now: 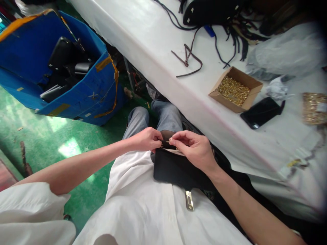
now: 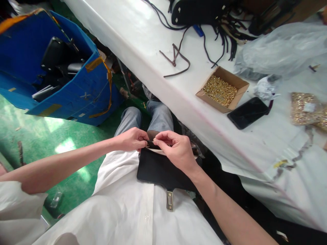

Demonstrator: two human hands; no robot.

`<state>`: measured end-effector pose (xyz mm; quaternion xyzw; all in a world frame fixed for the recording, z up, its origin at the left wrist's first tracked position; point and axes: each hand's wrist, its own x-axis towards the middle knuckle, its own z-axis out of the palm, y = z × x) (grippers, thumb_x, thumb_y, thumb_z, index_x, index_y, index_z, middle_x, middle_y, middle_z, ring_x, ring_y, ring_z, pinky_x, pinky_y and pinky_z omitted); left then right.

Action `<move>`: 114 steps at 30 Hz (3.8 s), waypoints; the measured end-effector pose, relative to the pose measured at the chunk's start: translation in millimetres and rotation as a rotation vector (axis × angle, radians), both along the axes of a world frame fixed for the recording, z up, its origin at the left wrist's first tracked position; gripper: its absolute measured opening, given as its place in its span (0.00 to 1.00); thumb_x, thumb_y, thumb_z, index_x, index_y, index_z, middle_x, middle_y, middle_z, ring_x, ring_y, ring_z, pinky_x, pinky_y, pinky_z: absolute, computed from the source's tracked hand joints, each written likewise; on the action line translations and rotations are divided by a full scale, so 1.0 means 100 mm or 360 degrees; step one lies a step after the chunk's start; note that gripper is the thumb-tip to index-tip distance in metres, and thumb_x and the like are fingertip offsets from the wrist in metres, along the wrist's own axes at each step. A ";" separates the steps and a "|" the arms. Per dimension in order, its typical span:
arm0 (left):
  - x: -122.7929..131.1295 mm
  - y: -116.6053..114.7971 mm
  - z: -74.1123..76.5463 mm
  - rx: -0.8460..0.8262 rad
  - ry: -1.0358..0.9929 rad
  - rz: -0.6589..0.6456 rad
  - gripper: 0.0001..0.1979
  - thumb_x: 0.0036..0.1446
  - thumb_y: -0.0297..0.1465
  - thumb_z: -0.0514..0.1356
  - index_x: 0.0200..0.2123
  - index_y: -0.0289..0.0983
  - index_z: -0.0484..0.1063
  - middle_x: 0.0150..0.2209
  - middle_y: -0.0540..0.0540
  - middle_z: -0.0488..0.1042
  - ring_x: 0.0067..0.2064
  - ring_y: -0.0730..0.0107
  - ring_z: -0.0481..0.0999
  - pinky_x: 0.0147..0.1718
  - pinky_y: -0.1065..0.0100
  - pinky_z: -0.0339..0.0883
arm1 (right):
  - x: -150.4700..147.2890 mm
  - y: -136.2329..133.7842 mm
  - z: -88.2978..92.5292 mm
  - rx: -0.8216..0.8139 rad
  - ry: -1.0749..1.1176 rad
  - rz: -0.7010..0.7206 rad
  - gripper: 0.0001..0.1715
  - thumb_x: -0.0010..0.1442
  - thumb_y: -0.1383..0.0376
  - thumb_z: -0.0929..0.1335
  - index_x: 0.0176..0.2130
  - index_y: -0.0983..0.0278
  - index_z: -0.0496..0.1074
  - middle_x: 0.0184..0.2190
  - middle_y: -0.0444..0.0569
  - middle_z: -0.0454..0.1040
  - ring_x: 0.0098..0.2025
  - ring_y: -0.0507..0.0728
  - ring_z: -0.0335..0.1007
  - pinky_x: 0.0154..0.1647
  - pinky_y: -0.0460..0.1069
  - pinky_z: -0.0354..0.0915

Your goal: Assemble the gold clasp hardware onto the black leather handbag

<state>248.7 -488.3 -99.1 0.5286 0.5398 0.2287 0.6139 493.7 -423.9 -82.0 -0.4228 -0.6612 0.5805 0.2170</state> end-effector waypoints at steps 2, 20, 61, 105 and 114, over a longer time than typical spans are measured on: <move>0.00 0.00 -0.01 -0.0009 -0.0005 0.0002 0.08 0.61 0.28 0.60 0.38 0.36 0.81 0.26 0.49 0.81 0.29 0.64 0.85 0.23 0.73 0.67 | 0.01 0.00 -0.01 0.0014 -0.0016 0.0028 0.07 0.68 0.57 0.80 0.43 0.58 0.86 0.41 0.49 0.88 0.43 0.64 0.88 0.49 0.55 0.84; 0.02 0.01 -0.10 0.0001 -0.0068 0.0030 0.10 0.59 0.27 0.61 0.38 0.35 0.84 0.26 0.48 0.81 0.29 0.63 0.85 0.24 0.73 0.69 | -0.09 -0.12 -0.10 0.0912 -0.0411 0.0531 0.10 0.73 0.71 0.69 0.44 0.59 0.80 0.44 0.51 0.78 0.46 0.62 0.76 0.51 0.58 0.71; 0.09 -0.06 -0.11 0.0148 0.0086 0.0079 0.11 0.60 0.25 0.60 0.37 0.34 0.84 0.24 0.49 0.79 0.25 0.67 0.79 0.22 0.71 0.63 | -0.11 -0.27 -0.25 0.0943 -0.0449 0.0289 0.05 0.71 0.68 0.73 0.42 0.58 0.79 0.44 0.50 0.79 0.48 0.64 0.78 0.52 0.62 0.69; 0.17 -0.33 0.05 0.0053 -0.0153 0.0211 0.28 0.77 0.40 0.63 0.74 0.40 0.62 0.38 0.49 0.79 0.39 0.62 0.81 0.41 0.63 0.75 | -0.07 -0.20 0.00 0.0604 -0.0603 0.0495 0.08 0.72 0.68 0.72 0.50 0.60 0.81 0.48 0.48 0.85 0.51 0.61 0.82 0.51 0.53 0.70; 0.27 -0.21 0.04 0.0056 -0.0202 0.0223 0.31 0.76 0.47 0.65 0.73 0.43 0.64 0.46 0.44 0.79 0.47 0.57 0.79 0.47 0.59 0.75 | -0.03 -0.14 -0.01 0.0636 -0.0601 0.0491 0.07 0.71 0.70 0.71 0.47 0.62 0.80 0.45 0.48 0.83 0.48 0.60 0.79 0.49 0.52 0.67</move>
